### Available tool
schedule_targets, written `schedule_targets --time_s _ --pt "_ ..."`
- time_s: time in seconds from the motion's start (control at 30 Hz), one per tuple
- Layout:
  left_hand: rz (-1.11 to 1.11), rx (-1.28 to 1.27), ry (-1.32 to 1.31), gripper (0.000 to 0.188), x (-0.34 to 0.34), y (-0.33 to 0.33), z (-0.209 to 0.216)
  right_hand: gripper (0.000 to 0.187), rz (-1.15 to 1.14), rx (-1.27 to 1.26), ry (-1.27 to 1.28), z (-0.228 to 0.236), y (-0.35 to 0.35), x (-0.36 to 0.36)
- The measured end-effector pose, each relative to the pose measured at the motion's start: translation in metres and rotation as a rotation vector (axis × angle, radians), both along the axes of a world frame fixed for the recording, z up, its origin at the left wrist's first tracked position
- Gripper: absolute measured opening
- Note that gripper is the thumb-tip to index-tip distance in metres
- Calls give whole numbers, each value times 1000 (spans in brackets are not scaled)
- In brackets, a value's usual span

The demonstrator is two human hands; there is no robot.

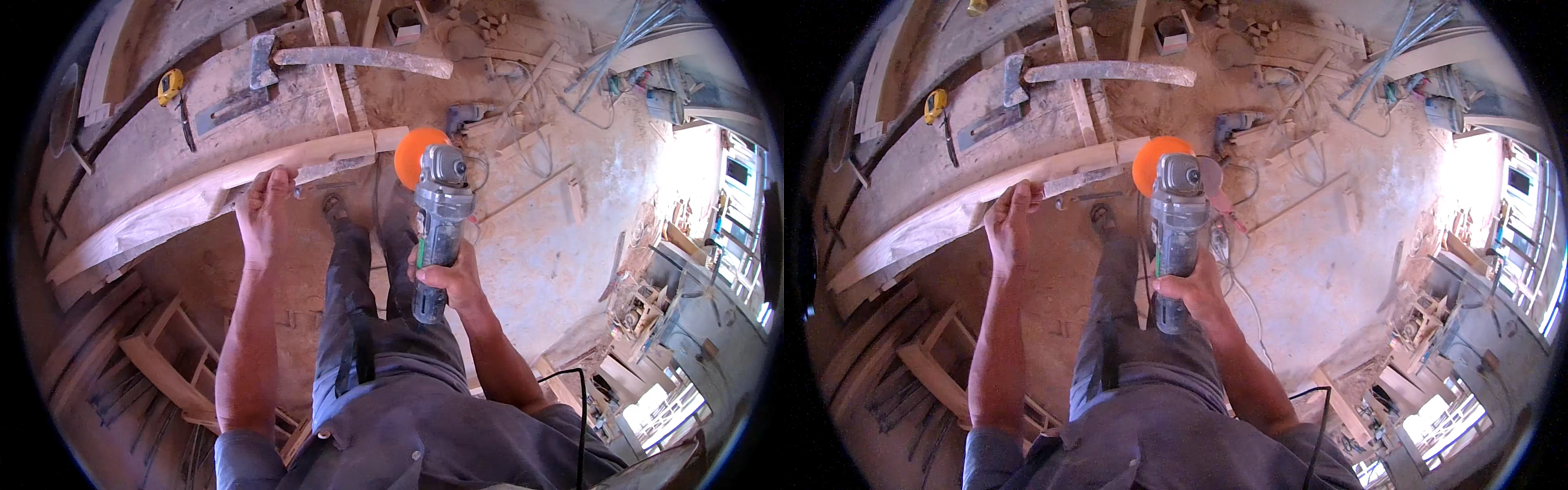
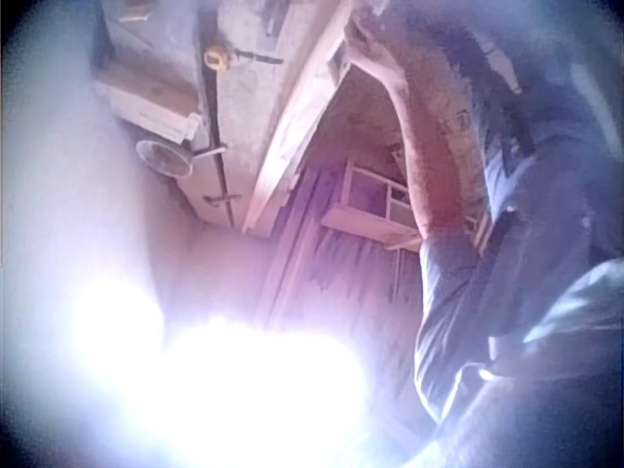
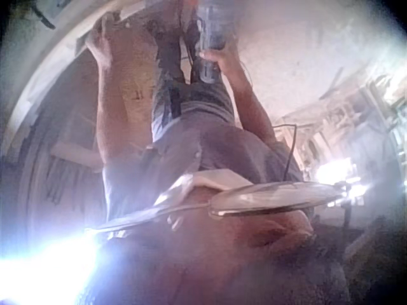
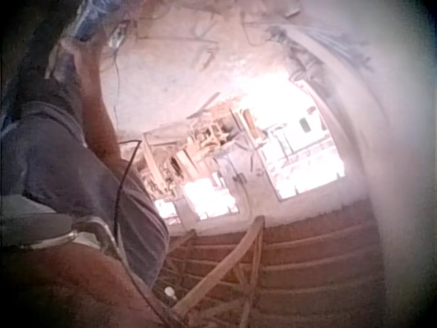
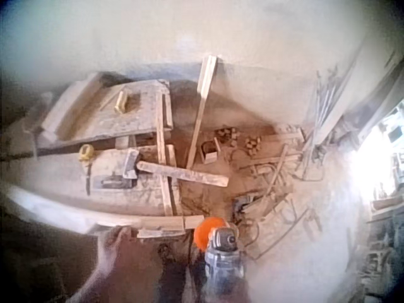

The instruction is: The person uses an angle grinder with an orange disc to grind a long wooden piece clamped on a workbench. They repeatedly move the grinder along the wood, pause to check progress, and continue grinding different sections.

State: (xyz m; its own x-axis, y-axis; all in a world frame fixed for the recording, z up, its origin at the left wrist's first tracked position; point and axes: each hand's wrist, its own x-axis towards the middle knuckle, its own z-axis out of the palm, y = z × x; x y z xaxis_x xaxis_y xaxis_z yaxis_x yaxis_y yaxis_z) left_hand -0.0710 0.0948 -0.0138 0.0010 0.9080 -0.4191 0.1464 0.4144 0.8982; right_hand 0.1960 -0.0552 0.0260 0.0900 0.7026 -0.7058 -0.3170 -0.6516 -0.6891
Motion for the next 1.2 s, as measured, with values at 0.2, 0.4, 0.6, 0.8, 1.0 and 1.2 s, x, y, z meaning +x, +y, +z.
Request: schedule_targets --time_s 0.2,0.4,0.6,0.8,1.0,1.2 --pt "-462 -463 -644 60 79 -63 34 67 -169 56 370 15 10 -17" --pt "-283 -527 -721 63 121 -88 33 64 -234 36 200 25 -4 -14" --pt "-303 -540 -503 64 123 -84 39 59 -162 31 106 28 -3 -10" --pt "13 -786 -749 60 136 -81 50 63 -135 44 16 35 1 -15" --pt "-257 -166 -131 35 66 -55 18 55 4 -23 -138 14 -4 -2" --pt "-478 617 868 53 -43 43 -19 47 95 -59 -182 7 20 -2"
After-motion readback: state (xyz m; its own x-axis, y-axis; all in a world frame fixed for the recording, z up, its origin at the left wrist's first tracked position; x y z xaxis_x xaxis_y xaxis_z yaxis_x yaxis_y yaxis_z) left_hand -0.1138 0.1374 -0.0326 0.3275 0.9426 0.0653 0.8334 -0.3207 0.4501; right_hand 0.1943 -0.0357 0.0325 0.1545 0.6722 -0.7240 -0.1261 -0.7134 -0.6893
